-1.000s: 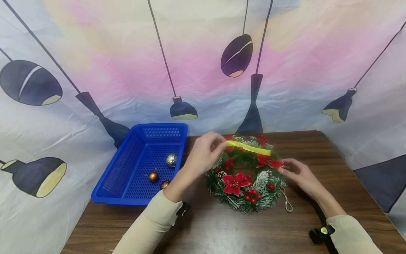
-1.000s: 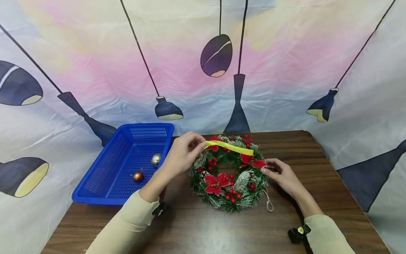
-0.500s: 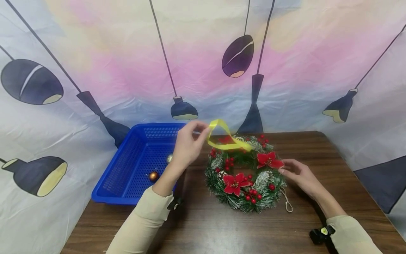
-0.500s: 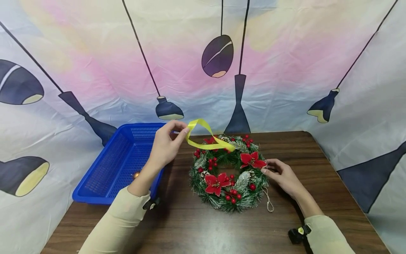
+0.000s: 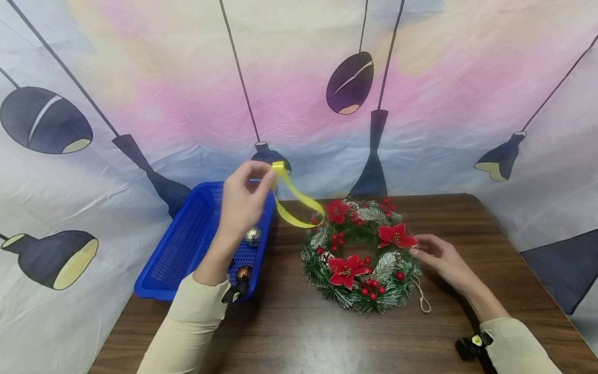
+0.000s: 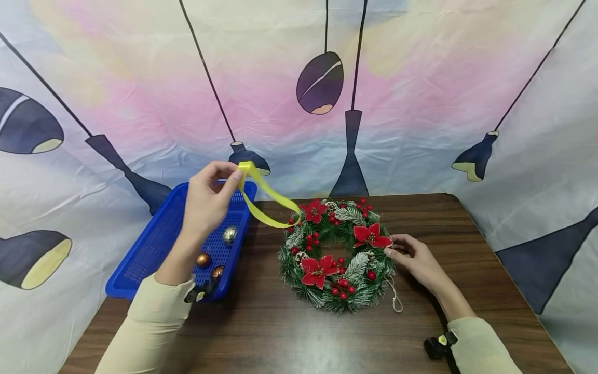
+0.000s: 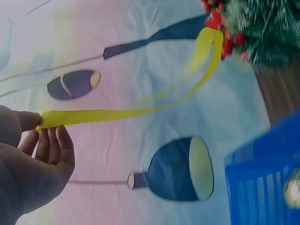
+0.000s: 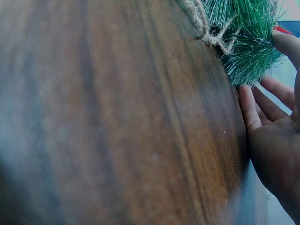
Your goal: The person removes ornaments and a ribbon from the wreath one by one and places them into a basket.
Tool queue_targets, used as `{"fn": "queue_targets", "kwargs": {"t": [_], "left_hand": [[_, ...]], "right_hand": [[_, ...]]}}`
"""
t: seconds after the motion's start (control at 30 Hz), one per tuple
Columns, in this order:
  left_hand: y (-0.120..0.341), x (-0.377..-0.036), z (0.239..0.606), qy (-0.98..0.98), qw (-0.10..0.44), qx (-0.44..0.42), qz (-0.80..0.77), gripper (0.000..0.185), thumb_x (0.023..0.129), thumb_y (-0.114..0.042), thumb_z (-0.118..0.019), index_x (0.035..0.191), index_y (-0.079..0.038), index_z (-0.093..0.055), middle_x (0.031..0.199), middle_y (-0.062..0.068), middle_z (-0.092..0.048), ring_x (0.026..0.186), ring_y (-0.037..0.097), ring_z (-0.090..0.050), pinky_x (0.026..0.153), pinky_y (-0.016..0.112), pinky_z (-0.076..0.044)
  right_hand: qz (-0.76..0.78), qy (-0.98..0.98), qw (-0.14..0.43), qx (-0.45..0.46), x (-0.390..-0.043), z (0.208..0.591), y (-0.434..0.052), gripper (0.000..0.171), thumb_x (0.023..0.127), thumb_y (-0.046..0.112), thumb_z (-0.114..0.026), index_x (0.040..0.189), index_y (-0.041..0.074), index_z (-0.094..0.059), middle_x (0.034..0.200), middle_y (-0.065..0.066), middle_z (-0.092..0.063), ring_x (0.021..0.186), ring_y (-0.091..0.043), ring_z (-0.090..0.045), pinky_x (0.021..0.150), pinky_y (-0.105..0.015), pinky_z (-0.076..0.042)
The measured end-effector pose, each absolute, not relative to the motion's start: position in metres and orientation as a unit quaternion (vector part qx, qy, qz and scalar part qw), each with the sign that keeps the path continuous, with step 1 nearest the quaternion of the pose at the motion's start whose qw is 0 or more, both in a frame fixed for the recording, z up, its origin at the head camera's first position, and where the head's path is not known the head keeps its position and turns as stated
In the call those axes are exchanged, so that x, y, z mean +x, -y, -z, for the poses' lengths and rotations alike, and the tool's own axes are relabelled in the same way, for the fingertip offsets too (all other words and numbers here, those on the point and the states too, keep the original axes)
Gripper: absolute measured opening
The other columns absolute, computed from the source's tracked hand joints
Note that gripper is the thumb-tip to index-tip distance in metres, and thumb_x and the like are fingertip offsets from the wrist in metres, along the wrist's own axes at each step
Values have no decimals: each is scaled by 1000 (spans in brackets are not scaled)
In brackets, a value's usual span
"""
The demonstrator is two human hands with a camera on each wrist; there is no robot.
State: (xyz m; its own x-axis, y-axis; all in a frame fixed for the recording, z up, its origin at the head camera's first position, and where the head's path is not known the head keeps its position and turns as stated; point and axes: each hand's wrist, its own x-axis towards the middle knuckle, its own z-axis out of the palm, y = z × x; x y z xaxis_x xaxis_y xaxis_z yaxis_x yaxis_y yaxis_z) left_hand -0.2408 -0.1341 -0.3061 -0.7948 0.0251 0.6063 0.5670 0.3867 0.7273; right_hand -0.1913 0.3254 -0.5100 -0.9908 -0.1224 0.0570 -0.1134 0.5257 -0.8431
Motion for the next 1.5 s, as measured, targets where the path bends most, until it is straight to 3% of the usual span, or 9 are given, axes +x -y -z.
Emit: {"fn": "queue_targets", "kwargs": {"t": [0.37, 0.6, 0.77, 0.93, 1.07, 1.23, 1.5], "left_hand": [[183, -243, 286, 759, 320, -160, 544, 17, 103, -9, -70, 111, 5, -72, 102, 7, -71, 94, 17, -70, 87, 26, -60], [209, -241, 266, 724, 377, -140, 560, 12, 100, -6, -73, 107, 4, -74, 96, 1, -69, 91, 18, -67, 82, 22, -59], [222, -242, 265, 722, 388, -136, 557, 11, 99, -5, -73, 106, 4, -75, 95, 1, -68, 90, 18, -67, 80, 21, -59], [225, -243, 283, 765, 352, -127, 524, 16, 101, -10, -73, 110, 4, -74, 100, -1, -70, 92, 12, -69, 82, 20, -58], [231, -246, 302, 805, 315, -112, 490, 21, 103, -15, -71, 113, 4, -73, 106, 5, -72, 93, 6, -69, 83, 17, -56], [234, -250, 323, 851, 279, -99, 435, 25, 105, -23, -69, 114, 0, -74, 103, 13, -73, 87, 11, -66, 77, 16, -53], [230, -248, 338, 891, 209, -125, 382, 27, 108, -31, -64, 116, -7, -73, 105, 11, -72, 96, 25, -68, 85, 45, -57]], "right_hand": [[480, -875, 5, -67, -191, 510, -326, 53, 107, 33, -67, 147, 1, -55, 143, -23, -59, 128, -40, -58, 90, -23, -52], [475, -877, 5, -67, -192, 511, -325, 53, 106, 34, -67, 147, 1, -55, 139, -22, -62, 125, -37, -60, 89, -24, -53], [476, -877, 7, -66, -192, 511, -326, 54, 107, 34, -67, 147, 1, -55, 139, -23, -62, 125, -38, -60, 89, -25, -53], [478, -876, 5, -66, -193, 511, -326, 54, 106, 34, -67, 147, 0, -54, 139, -24, -61, 127, -41, -59, 89, -23, -52], [479, -875, 3, -68, -193, 511, -325, 55, 106, 34, -67, 147, -1, -54, 139, -24, -61, 128, -42, -59, 90, -21, -52], [477, -876, 2, -69, -192, 511, -326, 54, 107, 33, -67, 146, -1, -54, 139, -23, -62, 127, -41, -59, 90, -22, -52], [480, -875, 4, -66, -190, 509, -325, 55, 106, 35, -67, 147, 0, -54, 140, -23, -61, 128, -42, -59, 91, -22, -51]]}}
